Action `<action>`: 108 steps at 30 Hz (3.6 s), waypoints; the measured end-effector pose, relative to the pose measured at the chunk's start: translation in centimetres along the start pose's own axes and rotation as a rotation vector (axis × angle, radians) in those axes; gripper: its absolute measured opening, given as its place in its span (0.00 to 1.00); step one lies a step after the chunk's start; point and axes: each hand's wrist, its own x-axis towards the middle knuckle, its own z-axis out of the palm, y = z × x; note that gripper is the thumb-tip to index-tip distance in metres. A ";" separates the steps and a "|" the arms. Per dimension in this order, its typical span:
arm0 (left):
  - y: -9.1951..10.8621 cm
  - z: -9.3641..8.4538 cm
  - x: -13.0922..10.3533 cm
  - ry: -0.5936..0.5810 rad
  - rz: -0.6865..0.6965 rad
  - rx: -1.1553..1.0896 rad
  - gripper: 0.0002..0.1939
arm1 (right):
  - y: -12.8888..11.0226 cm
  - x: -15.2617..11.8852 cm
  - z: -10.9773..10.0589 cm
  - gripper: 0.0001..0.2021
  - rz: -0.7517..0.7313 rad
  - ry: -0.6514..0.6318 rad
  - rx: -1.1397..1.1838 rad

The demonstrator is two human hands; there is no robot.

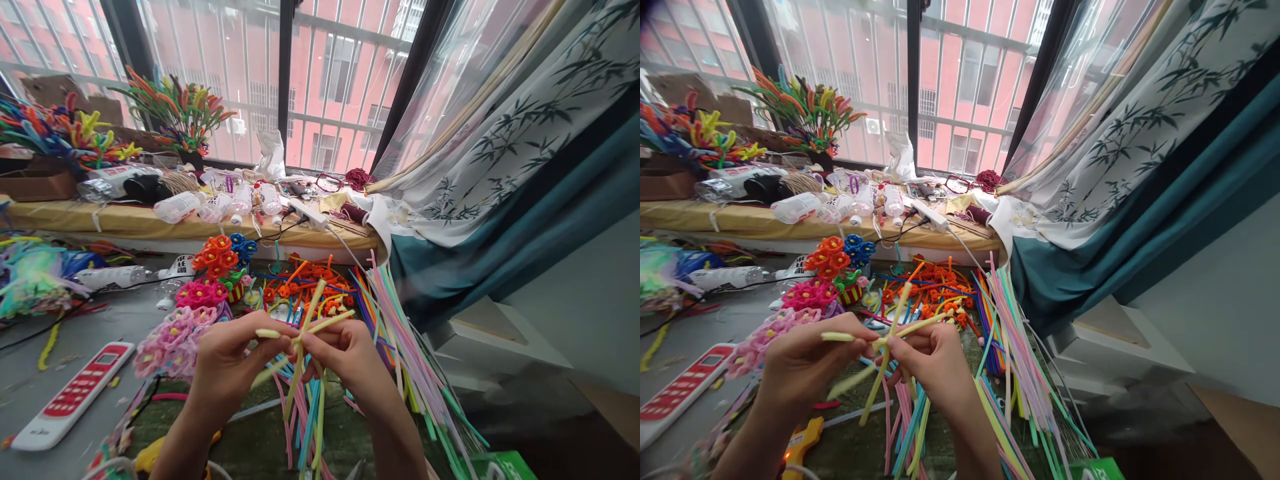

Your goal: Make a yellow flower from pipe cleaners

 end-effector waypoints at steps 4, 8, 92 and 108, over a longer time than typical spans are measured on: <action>-0.5 1.0 -0.2 0.242 -0.070 -0.086 0.02 | -0.4 0.0 0.0 0.18 -0.046 0.013 0.068; -1.1 1.6 0.1 0.319 -0.185 -0.361 0.09 | 0.2 0.5 0.0 0.24 -0.139 0.059 0.170; -0.9 -1.3 1.5 -0.388 -0.048 0.253 0.16 | 0.7 1.0 0.0 0.13 -0.046 0.027 0.153; -1.7 -1.8 1.3 -0.291 -0.235 0.089 0.18 | 1.2 1.2 0.4 0.09 -0.113 0.160 0.231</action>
